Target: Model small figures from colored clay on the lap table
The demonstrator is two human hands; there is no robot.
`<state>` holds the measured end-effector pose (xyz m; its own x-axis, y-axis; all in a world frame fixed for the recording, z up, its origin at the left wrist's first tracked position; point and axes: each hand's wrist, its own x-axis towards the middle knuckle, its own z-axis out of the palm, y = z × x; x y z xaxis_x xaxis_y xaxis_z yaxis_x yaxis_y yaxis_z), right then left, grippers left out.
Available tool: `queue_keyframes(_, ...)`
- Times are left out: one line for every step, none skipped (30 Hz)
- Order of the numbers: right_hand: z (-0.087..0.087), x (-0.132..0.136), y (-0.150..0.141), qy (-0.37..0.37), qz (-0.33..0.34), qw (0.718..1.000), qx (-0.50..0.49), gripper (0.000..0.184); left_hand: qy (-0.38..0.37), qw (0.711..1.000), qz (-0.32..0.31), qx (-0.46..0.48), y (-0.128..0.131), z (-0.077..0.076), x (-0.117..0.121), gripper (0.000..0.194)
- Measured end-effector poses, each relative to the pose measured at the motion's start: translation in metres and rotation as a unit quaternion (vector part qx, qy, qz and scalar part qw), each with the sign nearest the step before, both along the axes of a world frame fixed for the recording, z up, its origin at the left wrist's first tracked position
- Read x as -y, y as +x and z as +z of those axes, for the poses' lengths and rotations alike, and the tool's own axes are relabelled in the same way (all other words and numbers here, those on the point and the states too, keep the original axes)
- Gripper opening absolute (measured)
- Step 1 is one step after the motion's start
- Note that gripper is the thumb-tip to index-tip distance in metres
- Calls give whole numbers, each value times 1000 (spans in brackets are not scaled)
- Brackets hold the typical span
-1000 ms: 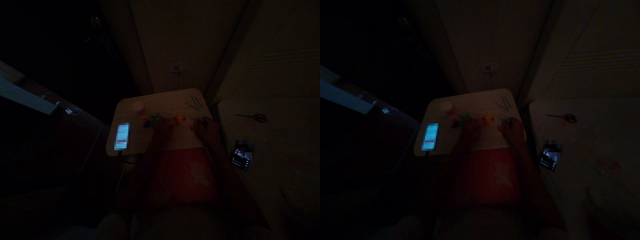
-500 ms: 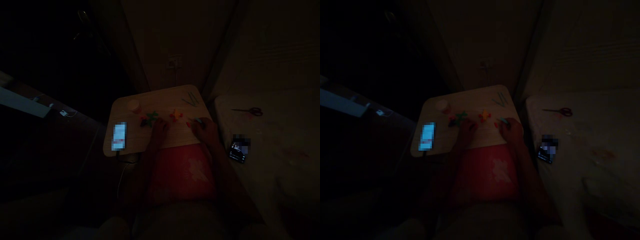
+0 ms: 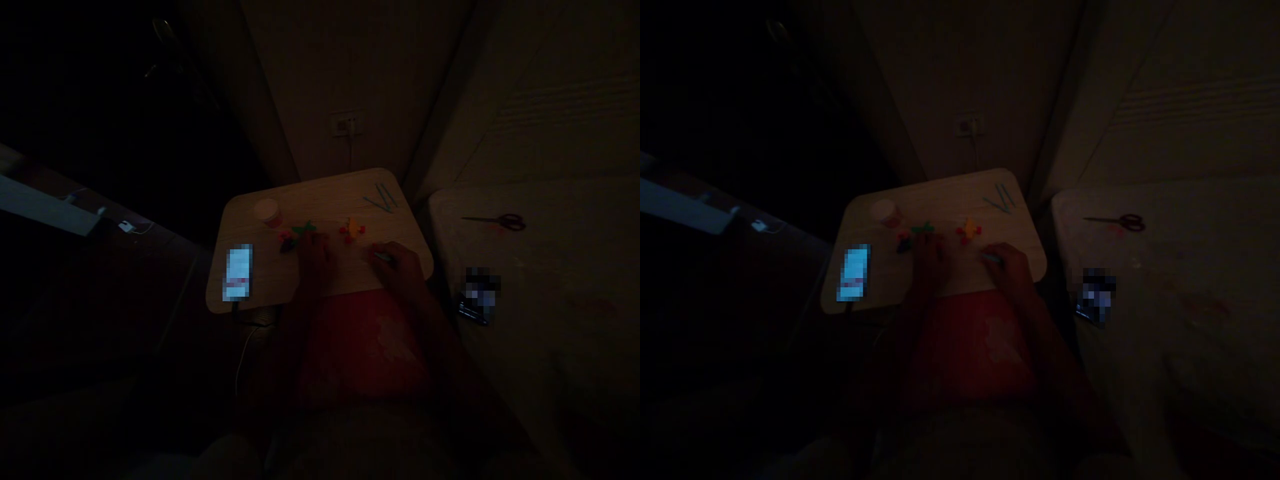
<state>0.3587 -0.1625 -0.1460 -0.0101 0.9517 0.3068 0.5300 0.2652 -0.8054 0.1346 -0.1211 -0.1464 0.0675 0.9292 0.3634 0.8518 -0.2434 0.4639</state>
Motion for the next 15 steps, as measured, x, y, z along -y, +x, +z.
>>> queue_keyframes(-1, -2, -5, 1, 4, 1000, -9, 23, 1, 1000, -10, -5, 2, 2, 1, 22)
queue_keyframes(-1, -4, -10, 5, 5, 1000, -11, 24, 0, 1000, -23, -12, 5, 4, 1, 22)
queue_keyframes(-1, -7, -13, 10, 6, 1000, -7, 26, -4, 999, -36, -23, 9, 6, 1, 22)
queue_keyframes(-1, -10, -16, 12, 6, 1000, 4, 29, -8, 998, -46, -34, 13, 7, 1, 23)
queue_keyframes(0, -13, -19, 12, 6, 1000, 21, 33, -13, 998, -51, -44, 16, 8, 1, 26)
queue_keyframes(2, -17, -21, 8, 4, 999, 43, 37, -17, 997, -52, -50, 20, 9, 1, 28)
queue_keyframes(4, -20, -22, 0, 1, 998, 68, 40, -20, 997, -48, -54, 23, 9, 0, 29)
queue_keyframes(6, -22, -23, -8, -3, 996, 91, 43, -23, 997, -42, -56, 26, 9, -1, 30)
queue_keyframes(7, -24, -24, -16, -6, 994, 110, 45, -26, 997, -37, -56, 28, 9, -1, 29)
queue_keyframes(8, -26, -25, -22, -8, 992, 123, 45, -30, 998, -33, -54, 30, 9, -2, 29)
queue_keyframes(9, -28, -26, -26, -7, 991, 129, 44, -34, 998, -32, -51, 31, 10, -3, 28)
queue_keyframes(9, -28, -27, -28, -7, 991, 132, 43, -38, 998, -33, -46, 32, 10, -4, 28)
queue_keyframes(8, -29, -28, -28, -6, 991, 132, 42, -40, 998, -35, -41, 33, 9, -5, 27)
queue_keyframes(7, -29, -28, -27, -7, 991, 132, 41, -41, 998, -36, -37, 33, 9, -6, 27)
queue_keyframes(7, -29, -28, -26, -8, 991, 132, 41, -40, 998, -37, -33, 34, 9, -7, 26)
